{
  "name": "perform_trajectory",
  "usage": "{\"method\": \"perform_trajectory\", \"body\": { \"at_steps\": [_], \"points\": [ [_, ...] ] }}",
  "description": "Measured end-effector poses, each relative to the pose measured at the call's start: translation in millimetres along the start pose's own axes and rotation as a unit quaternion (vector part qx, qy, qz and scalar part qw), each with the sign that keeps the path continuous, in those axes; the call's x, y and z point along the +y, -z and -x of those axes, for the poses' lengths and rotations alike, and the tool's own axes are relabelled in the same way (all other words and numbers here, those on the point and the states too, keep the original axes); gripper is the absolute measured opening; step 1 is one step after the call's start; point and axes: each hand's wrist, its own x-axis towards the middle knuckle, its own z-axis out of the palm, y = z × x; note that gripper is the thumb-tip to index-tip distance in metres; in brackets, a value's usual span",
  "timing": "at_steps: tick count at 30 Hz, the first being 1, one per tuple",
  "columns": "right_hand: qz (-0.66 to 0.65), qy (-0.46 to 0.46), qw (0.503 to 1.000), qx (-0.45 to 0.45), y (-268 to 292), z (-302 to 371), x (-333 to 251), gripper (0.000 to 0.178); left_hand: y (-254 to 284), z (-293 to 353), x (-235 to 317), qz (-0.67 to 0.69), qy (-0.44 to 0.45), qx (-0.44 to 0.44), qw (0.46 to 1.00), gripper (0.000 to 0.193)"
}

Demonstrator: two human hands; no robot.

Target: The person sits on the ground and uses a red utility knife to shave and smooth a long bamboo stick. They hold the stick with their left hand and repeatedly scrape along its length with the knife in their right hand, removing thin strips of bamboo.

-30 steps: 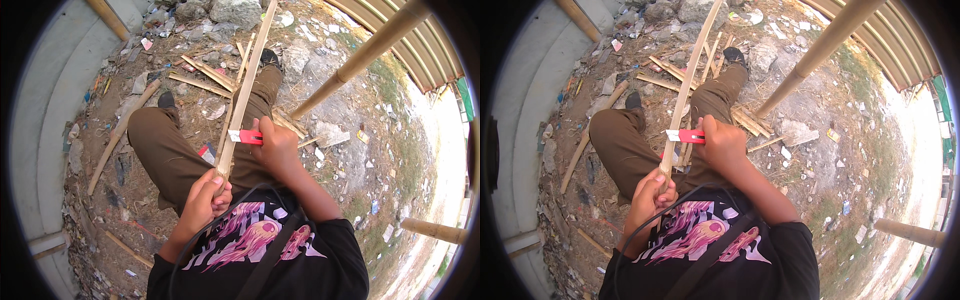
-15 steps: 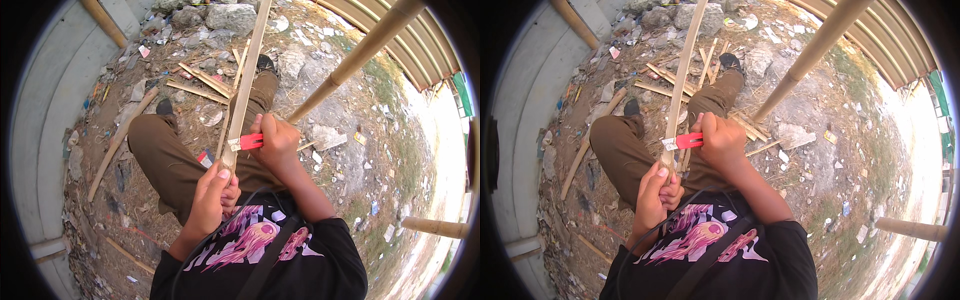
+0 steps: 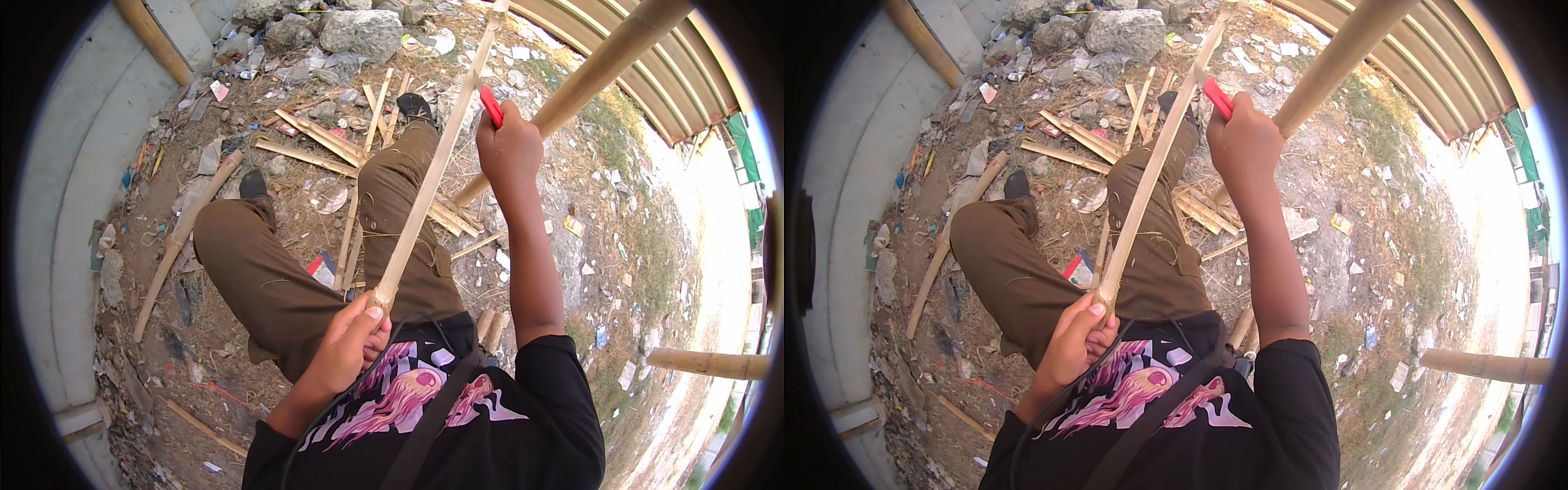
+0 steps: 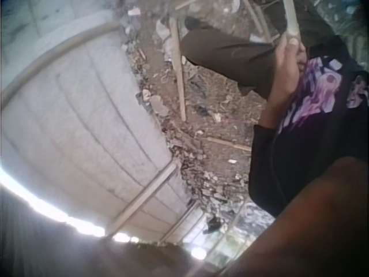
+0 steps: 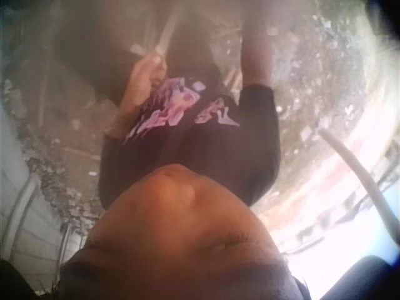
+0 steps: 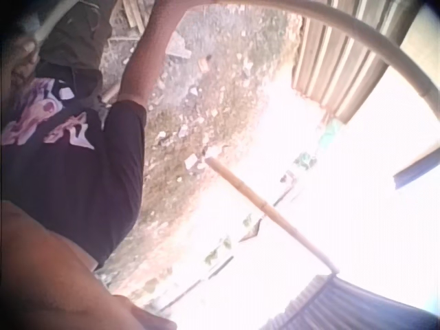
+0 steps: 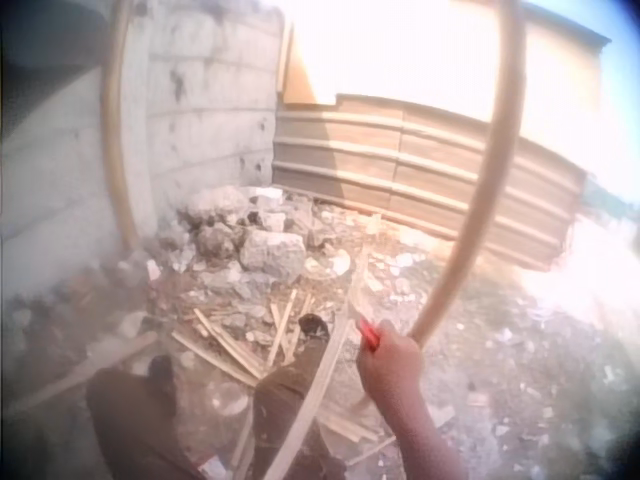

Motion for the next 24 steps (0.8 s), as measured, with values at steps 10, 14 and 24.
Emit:
{"method": "perform_trajectory", "body": {
  "at_steps": [10, 14, 24],
  "points": [
    [-0.127, 0.191, 0.973, 0.005, 14, 137, -42, 0.027, -2, -7, 3, 0.037, -0.034, -0.002, 0.999, 0.02],
    [-0.057, 0.072, 0.996, 0.02, 7, 75, -21, 0.021, -6, -3, -5, 0.013, -0.024, -0.017, 0.999, 0.02],
    [-0.173, 0.169, 0.97, 0.005, 18, 83, -28, 0.025, -3, -11, 1, 0.065, -0.055, -0.057, 0.995, 0.021]
  ]
}}
